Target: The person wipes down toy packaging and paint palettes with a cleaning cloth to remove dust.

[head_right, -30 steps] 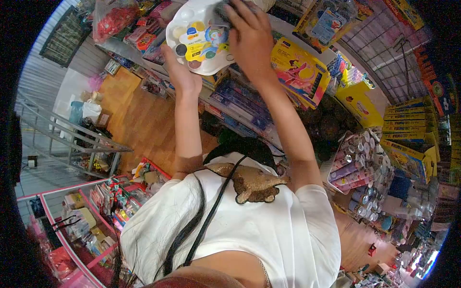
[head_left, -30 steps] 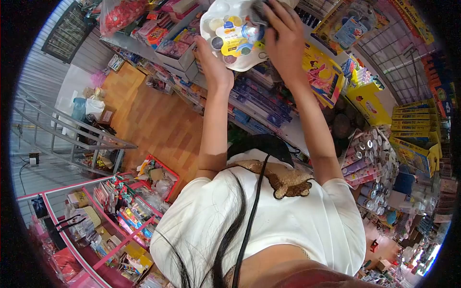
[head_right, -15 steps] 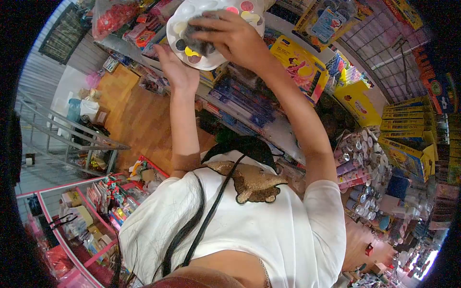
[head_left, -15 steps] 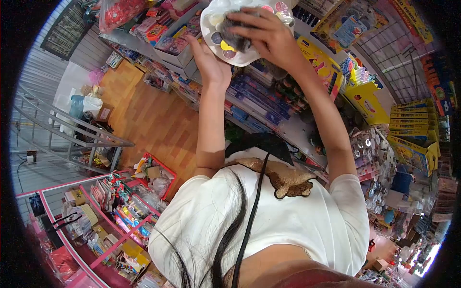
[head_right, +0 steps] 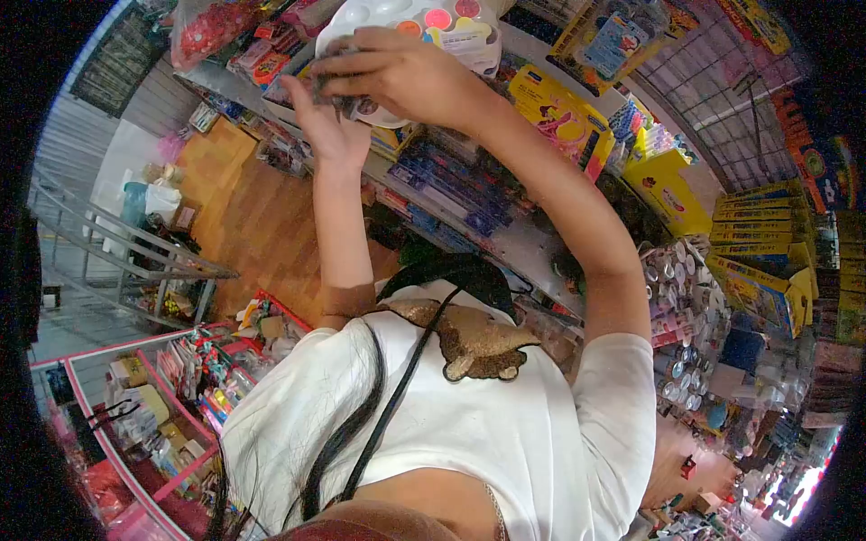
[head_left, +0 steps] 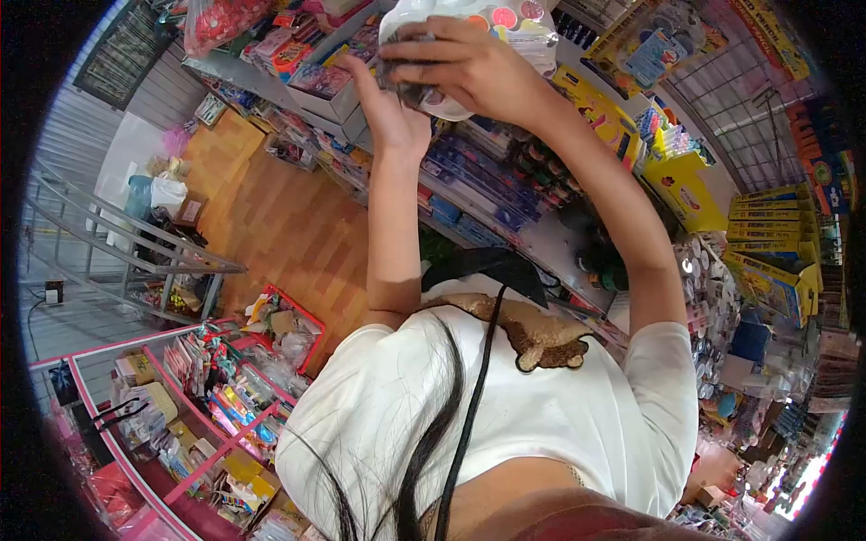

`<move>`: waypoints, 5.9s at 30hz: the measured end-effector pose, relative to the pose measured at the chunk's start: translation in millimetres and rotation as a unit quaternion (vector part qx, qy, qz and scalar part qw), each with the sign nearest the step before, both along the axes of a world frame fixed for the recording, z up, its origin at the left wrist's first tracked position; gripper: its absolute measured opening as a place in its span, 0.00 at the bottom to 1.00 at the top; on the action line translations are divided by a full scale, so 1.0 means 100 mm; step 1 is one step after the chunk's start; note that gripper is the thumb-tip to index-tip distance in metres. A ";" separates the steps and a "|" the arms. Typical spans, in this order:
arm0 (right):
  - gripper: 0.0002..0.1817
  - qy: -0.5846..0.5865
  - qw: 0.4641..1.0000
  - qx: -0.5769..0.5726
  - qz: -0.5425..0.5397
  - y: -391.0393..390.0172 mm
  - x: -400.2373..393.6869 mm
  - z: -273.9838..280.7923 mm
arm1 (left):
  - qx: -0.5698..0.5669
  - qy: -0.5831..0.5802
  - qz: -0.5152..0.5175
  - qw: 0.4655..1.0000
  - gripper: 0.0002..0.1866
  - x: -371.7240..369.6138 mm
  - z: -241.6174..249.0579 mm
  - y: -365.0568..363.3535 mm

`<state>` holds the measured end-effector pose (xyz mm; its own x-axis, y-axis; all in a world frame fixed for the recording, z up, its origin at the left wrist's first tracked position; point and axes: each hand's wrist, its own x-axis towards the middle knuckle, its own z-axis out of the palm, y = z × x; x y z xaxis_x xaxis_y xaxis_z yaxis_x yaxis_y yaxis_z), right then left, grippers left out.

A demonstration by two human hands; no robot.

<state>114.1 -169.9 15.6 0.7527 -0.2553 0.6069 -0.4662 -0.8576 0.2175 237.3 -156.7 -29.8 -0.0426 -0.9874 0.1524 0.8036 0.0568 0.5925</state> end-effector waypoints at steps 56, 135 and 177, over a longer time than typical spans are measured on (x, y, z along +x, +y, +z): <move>0.19 -0.560 0.802 0.051 -0.203 0.43 -0.91 -0.42 | 0.037 0.043 -0.024 0.998 0.26 -0.16 0.11 0.10; 0.23 -0.528 0.818 0.228 0.002 0.46 0.36 -0.24 | -0.021 -0.179 -0.048 0.982 0.25 -0.17 -0.47 -0.59; 0.30 -0.544 0.662 0.501 -0.119 -0.47 0.19 -0.94 | -0.238 -0.402 0.199 0.861 0.27 -0.10 -0.64 -0.73</move>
